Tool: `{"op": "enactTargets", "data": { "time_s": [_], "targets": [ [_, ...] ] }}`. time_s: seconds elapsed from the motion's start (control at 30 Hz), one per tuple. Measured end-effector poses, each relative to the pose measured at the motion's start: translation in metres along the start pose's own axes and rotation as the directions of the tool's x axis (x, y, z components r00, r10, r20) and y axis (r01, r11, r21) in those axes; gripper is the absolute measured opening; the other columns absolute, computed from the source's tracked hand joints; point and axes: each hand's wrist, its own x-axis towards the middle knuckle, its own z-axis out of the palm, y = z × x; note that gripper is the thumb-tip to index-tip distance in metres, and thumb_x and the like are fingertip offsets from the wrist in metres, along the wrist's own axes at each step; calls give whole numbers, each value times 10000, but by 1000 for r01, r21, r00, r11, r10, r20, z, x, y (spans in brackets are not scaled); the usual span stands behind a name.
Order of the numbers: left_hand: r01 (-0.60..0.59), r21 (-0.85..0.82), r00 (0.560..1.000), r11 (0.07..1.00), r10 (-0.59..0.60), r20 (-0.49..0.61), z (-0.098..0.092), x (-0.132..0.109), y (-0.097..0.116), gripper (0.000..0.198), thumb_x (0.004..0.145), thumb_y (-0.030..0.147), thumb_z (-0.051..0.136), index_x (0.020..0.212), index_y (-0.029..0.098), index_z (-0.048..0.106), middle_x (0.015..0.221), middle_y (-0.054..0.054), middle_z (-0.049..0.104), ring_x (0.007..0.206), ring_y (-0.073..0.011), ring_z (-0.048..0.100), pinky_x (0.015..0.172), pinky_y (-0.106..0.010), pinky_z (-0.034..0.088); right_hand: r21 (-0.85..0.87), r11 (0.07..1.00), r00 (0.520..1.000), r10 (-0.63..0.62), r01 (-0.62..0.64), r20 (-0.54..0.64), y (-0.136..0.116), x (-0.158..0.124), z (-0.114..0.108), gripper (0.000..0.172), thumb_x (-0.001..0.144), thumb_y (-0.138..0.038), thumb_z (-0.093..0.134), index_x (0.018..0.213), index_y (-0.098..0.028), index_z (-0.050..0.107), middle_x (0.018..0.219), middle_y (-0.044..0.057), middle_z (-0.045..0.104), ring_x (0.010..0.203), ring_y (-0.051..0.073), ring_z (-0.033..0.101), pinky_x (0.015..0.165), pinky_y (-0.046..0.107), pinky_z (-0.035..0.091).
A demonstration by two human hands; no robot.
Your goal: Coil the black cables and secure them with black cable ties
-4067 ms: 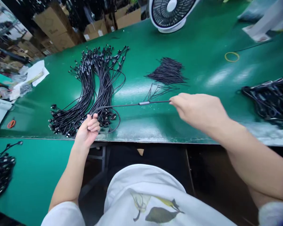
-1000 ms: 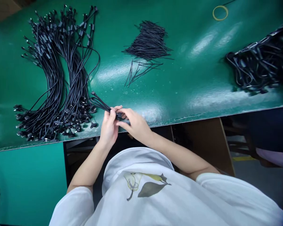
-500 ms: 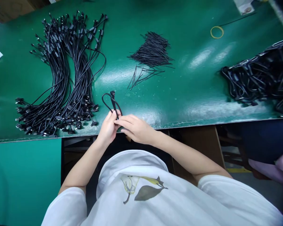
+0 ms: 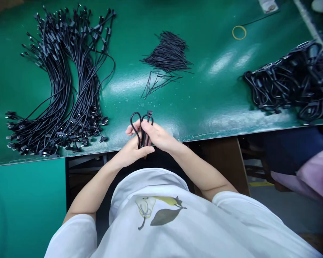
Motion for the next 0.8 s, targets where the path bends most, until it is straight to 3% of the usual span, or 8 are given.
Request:
{"op": "enactTargets", "data": {
  "time_s": [0.1,0.2,0.3,0.4,0.53,0.7,0.8],
  "targets": [
    [98,27,989,995,-101,109,1,1,2,346,833,486,648,758,161,556,628,6,549,650,-142,555,702,-299,480,76,995,992,53,-62,112,-4,1,-2,525,796,-616,649,1051,-178,511,894,26,685,768,127,659,699,258,558],
    [120,-219,974,968,-72,216,4,3,3,341,815,466,683,728,149,593,673,-20,601,742,-169,623,853,-372,514,109,987,981,94,-114,168,-8,4,-4,491,762,-594,703,941,-183,502,652,-51,602,587,95,603,672,258,547],
    [107,-458,982,882,-23,186,4,5,5,345,707,436,800,766,139,635,776,-50,662,818,-186,653,919,-397,517,140,988,989,50,-70,142,-12,8,-3,487,767,-638,670,772,-195,468,578,-60,540,610,94,591,765,274,539],
    [153,-545,985,824,-85,149,2,6,9,380,687,436,819,838,136,643,745,-43,663,707,-161,649,736,-332,564,168,985,993,8,-28,120,-12,11,-2,476,798,-627,644,702,-198,462,554,-63,508,615,89,569,847,289,521],
    [184,-621,981,761,-109,157,6,9,11,362,731,438,786,838,143,606,517,65,449,453,-61,425,471,-195,454,230,973,997,5,-23,78,-4,16,-6,455,851,-580,612,661,-197,458,460,-96,387,569,77,526,977,326,470],
    [274,-658,962,702,-210,177,9,11,13,310,812,429,704,877,151,584,601,60,387,497,-56,386,409,-135,352,195,981,999,13,-19,30,2,19,-15,451,841,-612,597,729,-197,463,551,-72,479,617,85,553,920,320,504],
    [254,-597,967,761,-213,141,6,10,12,301,837,431,673,853,154,556,602,64,361,496,-52,364,412,-129,318,-44,996,994,-85,83,-66,-5,15,-25,405,863,-593,575,908,-196,508,776,-7,621,818,133,625,905,344,520]
  ]
}}
